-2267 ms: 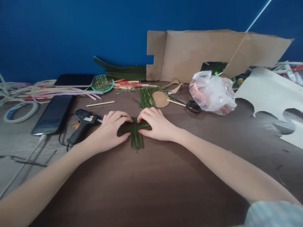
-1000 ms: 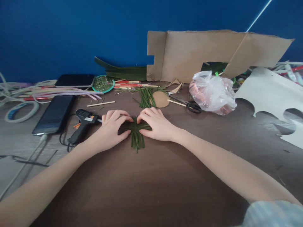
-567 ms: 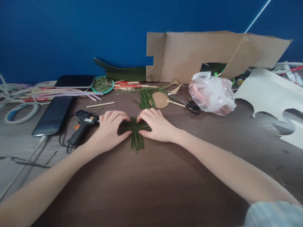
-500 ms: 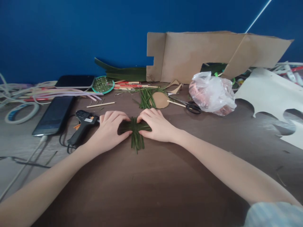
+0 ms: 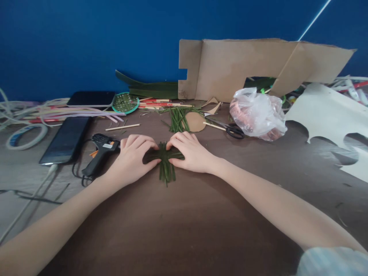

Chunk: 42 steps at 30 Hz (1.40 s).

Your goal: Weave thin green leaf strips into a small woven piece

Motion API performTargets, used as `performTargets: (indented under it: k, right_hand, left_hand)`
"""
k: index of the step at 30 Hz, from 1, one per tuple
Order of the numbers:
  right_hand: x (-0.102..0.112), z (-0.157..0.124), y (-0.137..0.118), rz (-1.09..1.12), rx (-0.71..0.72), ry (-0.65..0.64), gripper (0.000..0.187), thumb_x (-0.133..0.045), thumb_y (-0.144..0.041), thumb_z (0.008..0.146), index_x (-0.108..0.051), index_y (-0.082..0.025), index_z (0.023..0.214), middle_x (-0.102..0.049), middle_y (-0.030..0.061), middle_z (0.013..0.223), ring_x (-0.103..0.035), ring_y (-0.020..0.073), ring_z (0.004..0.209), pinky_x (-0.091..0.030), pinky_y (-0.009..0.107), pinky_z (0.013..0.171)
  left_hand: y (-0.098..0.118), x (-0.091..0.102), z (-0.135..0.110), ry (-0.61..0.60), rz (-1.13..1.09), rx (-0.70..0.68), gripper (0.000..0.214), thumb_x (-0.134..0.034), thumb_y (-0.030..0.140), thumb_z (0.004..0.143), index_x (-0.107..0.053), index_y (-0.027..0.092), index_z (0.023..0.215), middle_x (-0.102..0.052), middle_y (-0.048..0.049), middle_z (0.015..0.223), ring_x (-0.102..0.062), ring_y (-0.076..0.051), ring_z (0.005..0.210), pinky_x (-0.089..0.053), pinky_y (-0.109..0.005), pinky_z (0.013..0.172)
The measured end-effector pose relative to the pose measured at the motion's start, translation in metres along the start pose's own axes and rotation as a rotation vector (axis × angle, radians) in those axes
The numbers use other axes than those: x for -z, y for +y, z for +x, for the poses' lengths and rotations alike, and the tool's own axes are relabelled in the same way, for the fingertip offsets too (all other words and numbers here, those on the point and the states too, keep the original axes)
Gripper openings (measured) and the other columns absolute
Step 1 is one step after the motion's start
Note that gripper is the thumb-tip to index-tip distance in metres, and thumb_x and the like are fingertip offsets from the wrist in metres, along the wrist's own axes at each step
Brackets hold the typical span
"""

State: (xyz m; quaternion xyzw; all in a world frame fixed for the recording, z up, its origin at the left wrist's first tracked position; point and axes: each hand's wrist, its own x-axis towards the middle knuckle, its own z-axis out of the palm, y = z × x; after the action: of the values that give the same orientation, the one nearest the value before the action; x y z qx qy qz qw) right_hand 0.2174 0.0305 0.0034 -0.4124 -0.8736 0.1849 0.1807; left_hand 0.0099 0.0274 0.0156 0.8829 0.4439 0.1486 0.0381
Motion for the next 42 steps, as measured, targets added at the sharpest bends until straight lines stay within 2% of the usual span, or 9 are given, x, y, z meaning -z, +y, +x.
performTargets:
  k: [20, 29, 38, 42]
  right_hand:
    - [-0.0003, 0.0, 0.0003, 0.026, -0.014, 0.015, 0.018, -0.058, -0.03, 0.077, -0.05, -0.021, 0.091, -0.054, 0.0065, 0.103, -0.045, 0.0239, 0.101, -0.034, 0.04, 0.088]
    - [-0.0007, 0.0, 0.0014, 0.034, -0.009, 0.015, 0.019, -0.059, -0.029, 0.076, -0.046, -0.021, 0.089, -0.053, 0.0064, 0.102, -0.045, 0.0228, 0.098, -0.035, 0.039, 0.087]
    - [-0.0009, -0.0003, 0.0033, 0.039, 0.004, 0.029, 0.019, -0.059, -0.03, 0.077, -0.045, -0.021, 0.086, -0.052, 0.0066, 0.102, -0.045, 0.0232, 0.099, -0.035, 0.04, 0.087]
    - [-0.0018, -0.0004, 0.0029, 0.026, 0.004, 0.033, 0.021, -0.06, -0.029, 0.077, -0.046, -0.021, 0.09, -0.052, 0.0072, 0.103, -0.045, 0.0231, 0.1, -0.035, 0.04, 0.088]
  left_hand:
    - [-0.0006, -0.0001, 0.0007, -0.03, -0.057, 0.04, 0.014, -0.063, 0.027, 0.075, -0.055, 0.019, 0.085, -0.06, -0.0028, 0.097, -0.046, -0.023, 0.097, -0.032, -0.038, 0.082]
    - [-0.0014, -0.0014, 0.0002, -0.006, -0.011, -0.003, 0.016, -0.063, 0.027, 0.076, -0.054, 0.019, 0.087, -0.06, -0.0029, 0.096, -0.047, -0.023, 0.097, -0.033, -0.037, 0.081]
    - [-0.0012, -0.0007, 0.0003, -0.023, -0.046, 0.037, 0.013, -0.063, 0.027, 0.075, -0.054, 0.019, 0.081, -0.06, -0.0027, 0.095, -0.047, -0.023, 0.096, -0.034, -0.037, 0.082]
    - [-0.0011, -0.0014, 0.0, -0.016, -0.051, 0.063, 0.017, -0.064, 0.027, 0.074, -0.054, 0.019, 0.085, -0.059, -0.003, 0.096, -0.046, -0.023, 0.097, -0.034, -0.038, 0.082]
